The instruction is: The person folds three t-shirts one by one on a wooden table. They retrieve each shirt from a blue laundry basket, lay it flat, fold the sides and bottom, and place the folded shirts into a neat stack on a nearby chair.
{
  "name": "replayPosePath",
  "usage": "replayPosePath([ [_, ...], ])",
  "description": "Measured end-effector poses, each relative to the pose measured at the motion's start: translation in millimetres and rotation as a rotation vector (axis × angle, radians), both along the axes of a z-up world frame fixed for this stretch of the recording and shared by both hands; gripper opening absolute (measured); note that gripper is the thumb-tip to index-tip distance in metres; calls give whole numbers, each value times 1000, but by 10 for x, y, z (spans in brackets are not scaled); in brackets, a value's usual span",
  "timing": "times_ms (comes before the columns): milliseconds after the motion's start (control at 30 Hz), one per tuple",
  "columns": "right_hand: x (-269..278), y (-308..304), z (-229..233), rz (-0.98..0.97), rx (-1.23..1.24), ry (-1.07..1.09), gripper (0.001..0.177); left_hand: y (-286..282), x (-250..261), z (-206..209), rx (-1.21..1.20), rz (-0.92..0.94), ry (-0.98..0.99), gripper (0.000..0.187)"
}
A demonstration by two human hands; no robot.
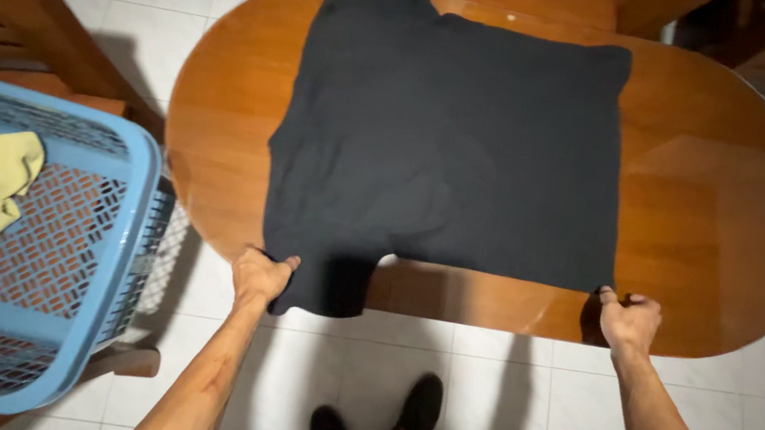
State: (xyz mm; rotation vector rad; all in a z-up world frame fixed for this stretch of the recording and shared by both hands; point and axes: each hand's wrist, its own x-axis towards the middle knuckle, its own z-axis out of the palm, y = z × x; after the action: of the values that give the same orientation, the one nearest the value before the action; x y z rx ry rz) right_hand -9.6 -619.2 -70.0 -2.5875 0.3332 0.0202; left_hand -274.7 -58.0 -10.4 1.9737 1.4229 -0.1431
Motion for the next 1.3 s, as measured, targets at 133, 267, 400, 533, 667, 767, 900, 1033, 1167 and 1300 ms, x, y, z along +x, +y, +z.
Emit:
replayPosePath([
  [133,266,110,-80,-106,154,56,63,-124,217,-87,-131,-22,116,63],
  [267,481,339,57,-32,15,288,61,-165,118,-177,-215,-79,29,44],
  [400,494,400,310,-15,174,364,34,-73,-144,-198,-307,-60,-109,36],
  [533,393,233,473,-169,643,488,24,-80,-377,-187,-420,-44,-116,33],
  [667,166,-11,463,-251,716,566,18,-233,-571,-113,-455,-82,33,35],
  [767,-12,-171,394,-209,648,557,20,-383,-674,12,-552,-23,148,40],
  [900,-107,-326,309,-186,704,507,15,-504,-653,355,-699,108,6,41],
  [1033,-18,-477,336,-238,1031,483,5,-437,-356,906,-767,315,-260,36],
  [1167,401,-460,494,-294,1202,424,9,-119,323,1484,-678,348,-554,40],
  [1300,1028,-115,555,-462,1144,364,15,113,1290,1600,-728,408,-813,43],
])
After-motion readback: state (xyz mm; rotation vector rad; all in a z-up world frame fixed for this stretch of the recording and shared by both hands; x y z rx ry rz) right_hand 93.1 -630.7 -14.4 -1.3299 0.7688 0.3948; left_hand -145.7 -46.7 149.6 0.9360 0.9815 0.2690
